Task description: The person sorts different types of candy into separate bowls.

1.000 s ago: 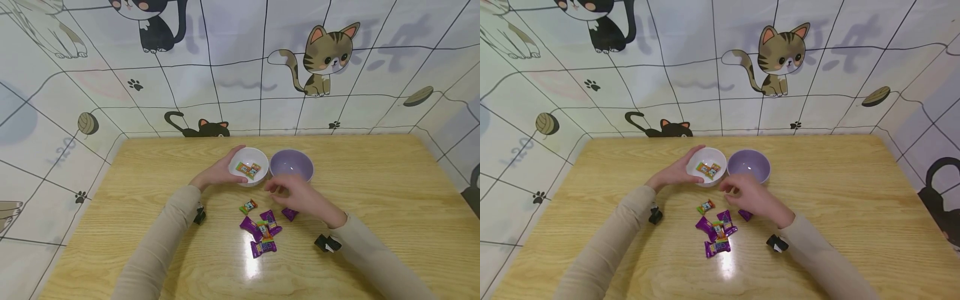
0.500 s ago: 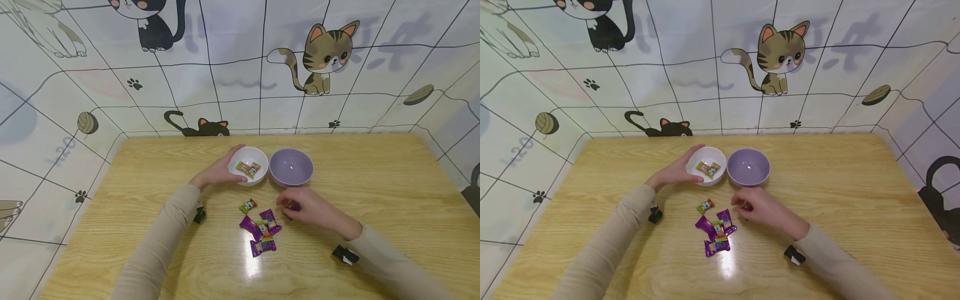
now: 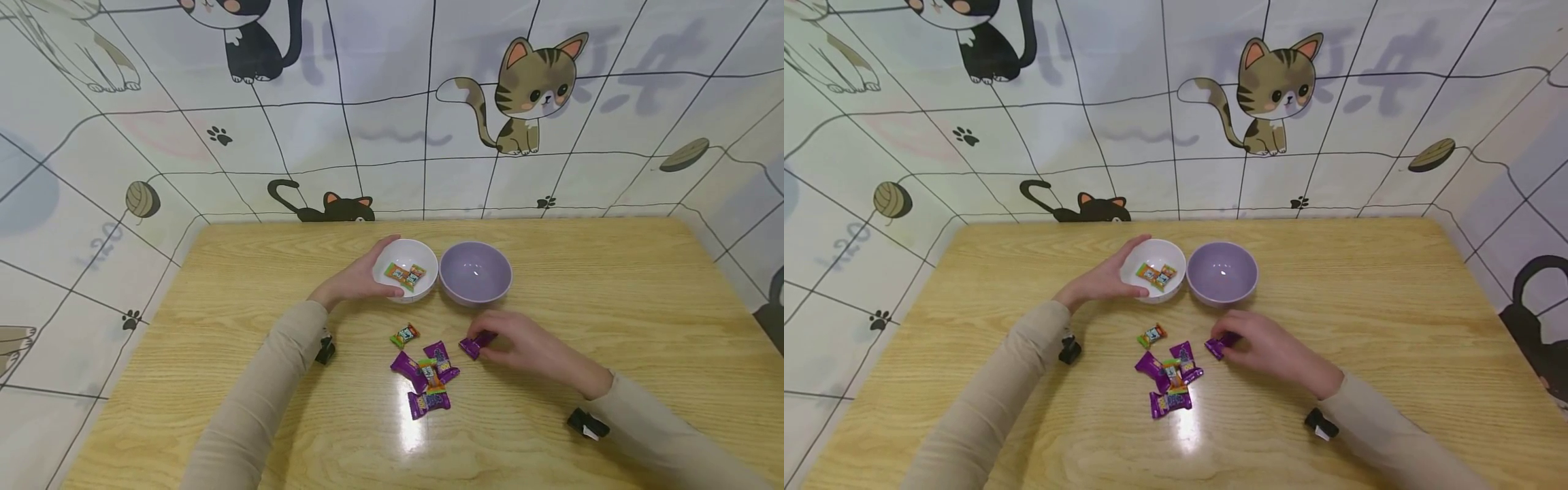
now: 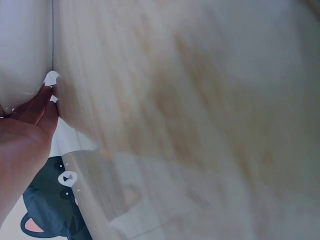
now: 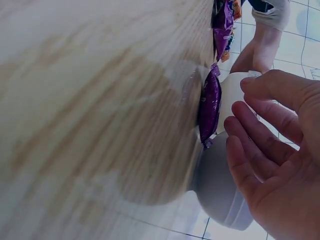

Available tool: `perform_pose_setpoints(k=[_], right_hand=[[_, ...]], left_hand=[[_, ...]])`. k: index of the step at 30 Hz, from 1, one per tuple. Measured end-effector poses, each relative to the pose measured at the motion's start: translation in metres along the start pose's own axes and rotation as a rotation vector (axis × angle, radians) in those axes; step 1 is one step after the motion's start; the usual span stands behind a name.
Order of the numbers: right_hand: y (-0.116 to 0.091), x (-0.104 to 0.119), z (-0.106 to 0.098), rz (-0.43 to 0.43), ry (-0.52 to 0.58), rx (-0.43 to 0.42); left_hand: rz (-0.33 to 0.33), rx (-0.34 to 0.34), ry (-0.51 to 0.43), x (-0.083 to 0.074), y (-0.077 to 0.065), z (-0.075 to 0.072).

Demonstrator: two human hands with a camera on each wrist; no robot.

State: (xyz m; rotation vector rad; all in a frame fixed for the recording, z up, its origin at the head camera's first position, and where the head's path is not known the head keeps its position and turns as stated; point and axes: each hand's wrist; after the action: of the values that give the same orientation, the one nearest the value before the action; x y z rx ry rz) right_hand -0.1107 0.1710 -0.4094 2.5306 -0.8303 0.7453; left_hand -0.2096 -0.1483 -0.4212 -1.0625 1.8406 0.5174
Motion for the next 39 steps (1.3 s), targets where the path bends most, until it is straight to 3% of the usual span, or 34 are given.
perform_pose_setpoints(k=[6,14,39], right_hand=[[-0.005,-0.006,0.001,0.013,0.013,-0.017],[-0.008,-0.015,0.001,0.154,0.093,0.030],[-0.009,-0.020,0.002,0.223,0.150,0.026]], left_hand=[[-0.001,0.000,-0.006,0.000,0.000,0.000],[-0.001,0.004,-0.001,0.000,-0.001,-0.001],[-0.021,-0.005,0.010,0.001,0.000,0.001]])
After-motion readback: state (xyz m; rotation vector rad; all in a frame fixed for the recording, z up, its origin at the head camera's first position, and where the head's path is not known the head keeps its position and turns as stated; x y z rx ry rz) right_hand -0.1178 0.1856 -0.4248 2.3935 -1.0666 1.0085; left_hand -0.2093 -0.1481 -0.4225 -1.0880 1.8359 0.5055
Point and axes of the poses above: each hand's wrist, its own y-axis towards the middle knuckle, its own z-axis out of the palm, x = y × z
